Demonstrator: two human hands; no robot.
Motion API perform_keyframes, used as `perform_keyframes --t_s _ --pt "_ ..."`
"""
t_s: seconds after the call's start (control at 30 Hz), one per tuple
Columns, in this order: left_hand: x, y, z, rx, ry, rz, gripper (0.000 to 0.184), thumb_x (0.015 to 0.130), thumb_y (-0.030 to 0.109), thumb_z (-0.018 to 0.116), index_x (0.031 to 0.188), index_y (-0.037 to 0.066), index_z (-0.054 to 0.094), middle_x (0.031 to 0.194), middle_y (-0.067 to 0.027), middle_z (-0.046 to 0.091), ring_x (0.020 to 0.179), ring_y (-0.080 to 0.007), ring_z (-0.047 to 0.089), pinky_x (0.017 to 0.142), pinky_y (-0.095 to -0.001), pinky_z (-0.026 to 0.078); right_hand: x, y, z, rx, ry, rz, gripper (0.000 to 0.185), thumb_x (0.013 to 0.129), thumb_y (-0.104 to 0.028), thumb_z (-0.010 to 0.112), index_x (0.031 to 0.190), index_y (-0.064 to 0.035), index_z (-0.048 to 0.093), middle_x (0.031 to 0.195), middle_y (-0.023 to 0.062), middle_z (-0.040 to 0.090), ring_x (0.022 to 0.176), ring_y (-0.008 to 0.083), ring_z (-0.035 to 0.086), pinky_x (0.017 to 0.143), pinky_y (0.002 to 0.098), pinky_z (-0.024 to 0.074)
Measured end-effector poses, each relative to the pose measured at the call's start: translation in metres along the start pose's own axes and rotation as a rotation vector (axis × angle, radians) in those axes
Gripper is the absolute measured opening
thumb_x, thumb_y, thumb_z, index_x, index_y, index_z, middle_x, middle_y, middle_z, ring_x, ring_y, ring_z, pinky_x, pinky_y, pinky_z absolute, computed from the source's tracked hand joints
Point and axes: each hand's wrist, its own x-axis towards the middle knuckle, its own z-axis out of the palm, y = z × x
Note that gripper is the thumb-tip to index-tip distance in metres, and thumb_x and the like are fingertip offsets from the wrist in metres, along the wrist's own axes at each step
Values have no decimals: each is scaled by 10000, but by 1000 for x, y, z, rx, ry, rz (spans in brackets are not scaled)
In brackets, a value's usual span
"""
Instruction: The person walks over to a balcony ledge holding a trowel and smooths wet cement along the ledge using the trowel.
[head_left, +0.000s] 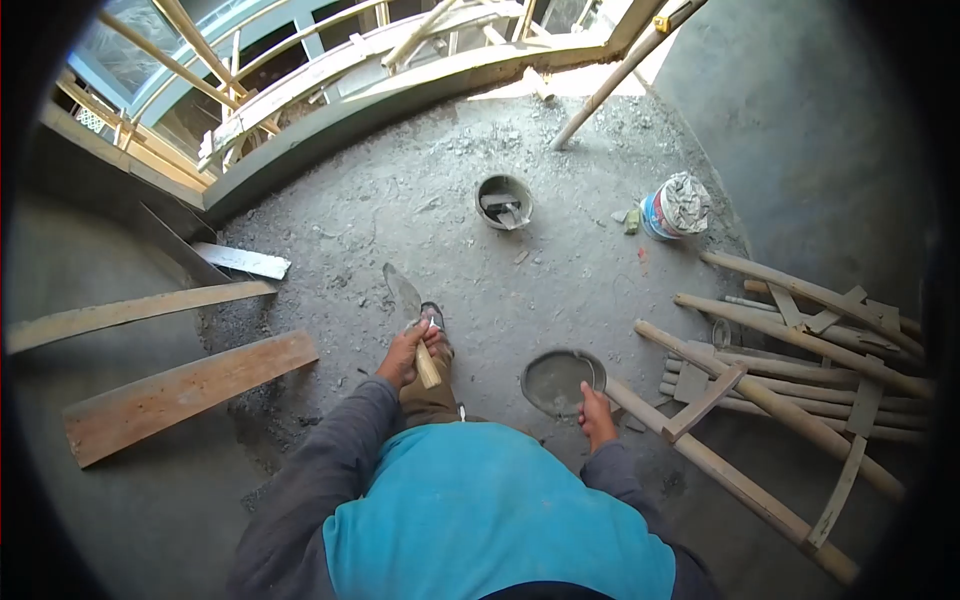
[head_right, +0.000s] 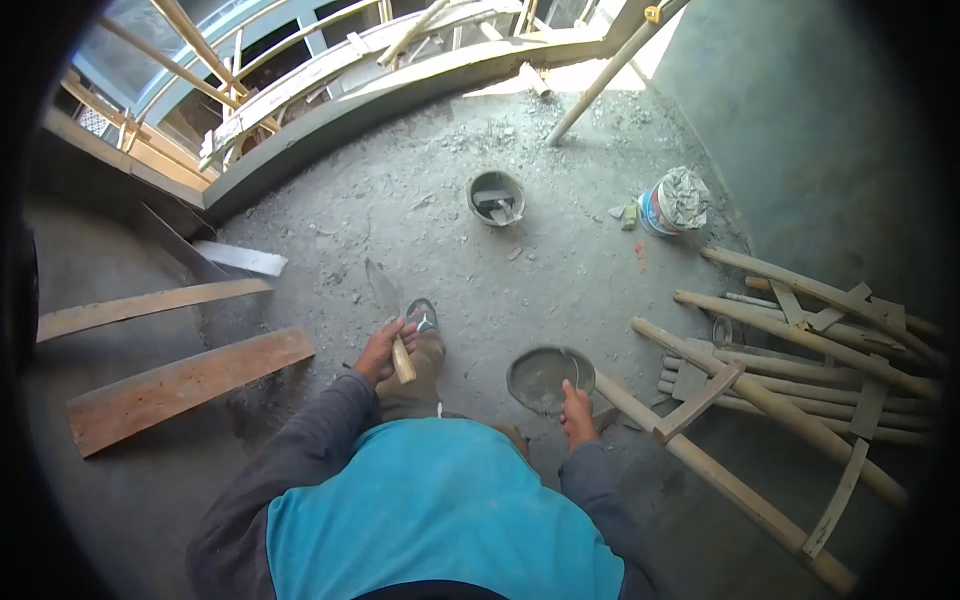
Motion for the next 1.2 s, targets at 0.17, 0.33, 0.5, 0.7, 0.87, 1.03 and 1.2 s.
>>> perform_keyframes --t_s 0.17,0.33,0.5,0.7,0.87,1.03,1.2 --pt "100 57 -9 70 48 -167 682 901 418 636 1368 23 333 1276 -144 478 1292 -287 415 920 -433 480 1 -119 88 -175 -110 -217 362 877 -411 653 955 -64 592 677 -12 476 585 80 445 417 240 338" --pt "192 93 6 10 210 -145 636 801 501 729 1191 63 481 1104 -84 506 1027 -208 504 831 -389 472 1 -228 171 -267 -208 -317 332 873 -391 657 910 -68 592 691 -22 481 600 75 439 442 247 339" --pt "266 113 10 62 277 -59 734 801 613 671 1141 -6 471 1132 -186 516 1025 -238 536 842 -377 511 14 -299 249 -309 -340 -460 346 855 -375 683 877 -49 569 721 -2 515 659 84 450 544 268 378" --pt "334 117 -15 -70 453 -25 828 775 652 669 1193 -25 442 1089 -144 518 1033 -245 521 910 -377 456 76 -342 332 -513 -436 -497 521 799 -493 674 930 4 586 829 173 643 781 272 629 702 373 482" --pt "379 127 -4 -66 606 -35 754 727 679 704 1023 15 504 961 -84 506 884 -197 516 820 -347 463 111 -374 359 -593 -414 -550 511 794 -480 692 924 -4 558 703 90 567 657 201 560 599 352 444" --pt "417 118 9 -79 657 -68 568 844 616 618 903 74 458 834 -76 538 754 -176 551 682 -325 482 150 -396 372 -656 -443 -550 545 794 -493 683 959 12 564 717 113 587 674 246 586 619 370 454" --pt "434 126 45 -67 667 -114 600 835 635 615 875 53 472 807 -72 527 706 -169 531 655 -317 471 181 -416 371 -689 -442 -512 551 793 -498 680 959 14 561 711 118 591 673 253 591 626 370 456"
